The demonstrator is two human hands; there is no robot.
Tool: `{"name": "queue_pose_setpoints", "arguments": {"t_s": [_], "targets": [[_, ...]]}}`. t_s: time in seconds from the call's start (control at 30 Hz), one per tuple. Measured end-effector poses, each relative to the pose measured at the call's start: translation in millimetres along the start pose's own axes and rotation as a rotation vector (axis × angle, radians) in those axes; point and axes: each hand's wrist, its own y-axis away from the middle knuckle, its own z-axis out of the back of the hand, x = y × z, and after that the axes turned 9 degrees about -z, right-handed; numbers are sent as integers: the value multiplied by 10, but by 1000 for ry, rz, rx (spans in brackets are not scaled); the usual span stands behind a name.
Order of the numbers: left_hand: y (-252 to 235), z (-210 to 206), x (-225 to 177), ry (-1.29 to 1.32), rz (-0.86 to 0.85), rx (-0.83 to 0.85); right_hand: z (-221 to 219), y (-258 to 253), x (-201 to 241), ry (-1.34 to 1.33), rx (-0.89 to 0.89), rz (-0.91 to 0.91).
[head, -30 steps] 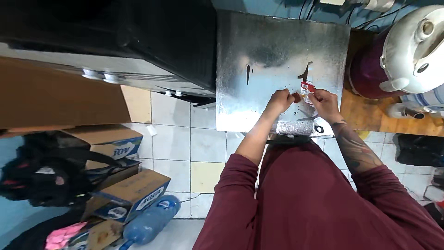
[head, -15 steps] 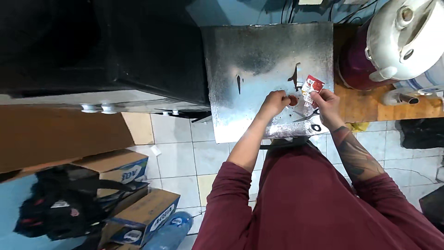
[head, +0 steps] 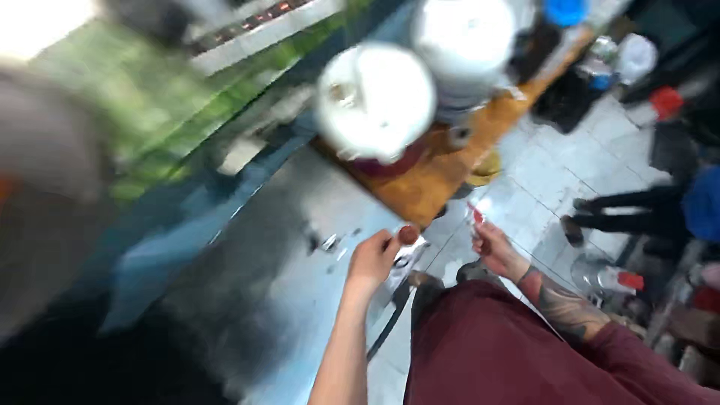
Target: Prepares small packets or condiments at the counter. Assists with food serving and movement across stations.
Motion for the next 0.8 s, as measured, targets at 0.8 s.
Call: {"name": "queue_pose_setpoints", "arguments": {"t_s": [0.8], "targets": [[-869,-5960,-5263,-441,-966,1198,4572,3053,-1625,-1220,-1287,598]]}}
